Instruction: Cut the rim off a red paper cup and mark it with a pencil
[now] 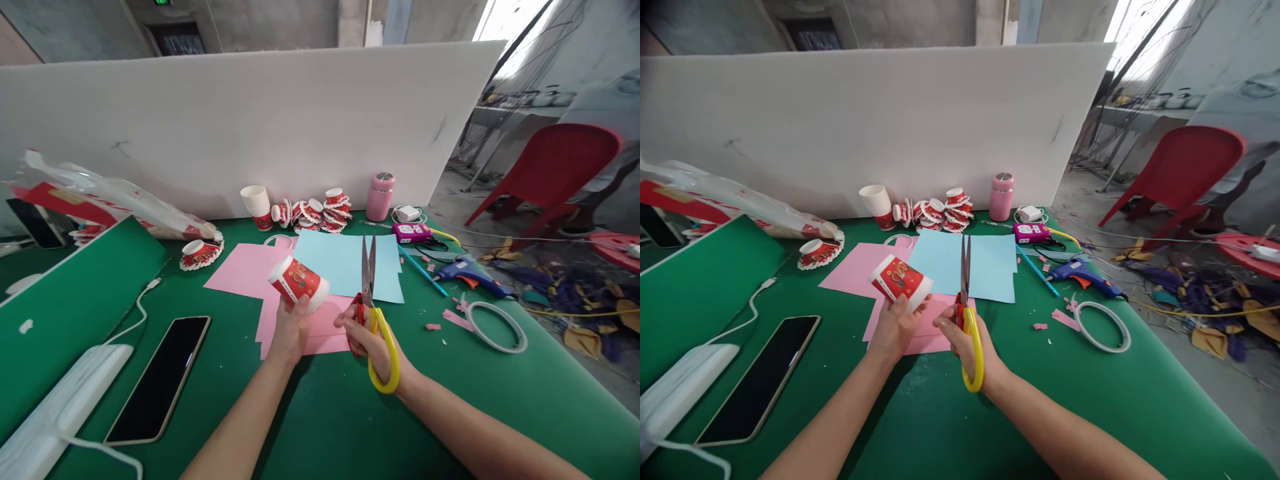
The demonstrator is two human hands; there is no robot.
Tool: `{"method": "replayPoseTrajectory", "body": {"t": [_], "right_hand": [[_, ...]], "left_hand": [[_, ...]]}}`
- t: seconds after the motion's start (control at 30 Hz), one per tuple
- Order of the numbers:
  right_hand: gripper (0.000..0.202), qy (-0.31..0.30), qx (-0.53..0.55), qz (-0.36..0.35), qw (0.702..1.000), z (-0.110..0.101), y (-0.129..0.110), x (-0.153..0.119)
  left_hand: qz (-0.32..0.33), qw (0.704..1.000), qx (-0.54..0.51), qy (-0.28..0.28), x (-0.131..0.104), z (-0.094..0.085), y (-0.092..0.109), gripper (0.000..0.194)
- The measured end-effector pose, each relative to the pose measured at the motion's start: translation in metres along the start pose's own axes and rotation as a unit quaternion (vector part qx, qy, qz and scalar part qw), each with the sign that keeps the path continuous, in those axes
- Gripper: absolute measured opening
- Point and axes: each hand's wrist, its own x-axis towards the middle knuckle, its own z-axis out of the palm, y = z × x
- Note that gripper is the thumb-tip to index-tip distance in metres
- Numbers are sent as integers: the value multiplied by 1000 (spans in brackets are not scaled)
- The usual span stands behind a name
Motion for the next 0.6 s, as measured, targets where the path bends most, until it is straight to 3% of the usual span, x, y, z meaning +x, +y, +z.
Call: {"method": "replayPoseTrajectory", "body": {"t": [0.1,0.37,0.47,0.53,0.6], "right_hand": [[37,60,16,-35,997,-3,-5,4],[36,125,14,-58,990,-14,-3,12],[35,145,-30,-77,986,-20,-6,14],[33,162,-73,-103,979,-24,-10,16],[29,175,-110,-139,969,-28,-12,16]], "left_hand": [[7,998,47,-51,-11,5,-9,48],[1,978,159,-136,-19,5,-15,42],[16,975,201,-92,-15,0,-13,58],[74,966,246,-35,-11,-6,-9,75],[153,930,334,-22,-9,-12,-5,85]]}}
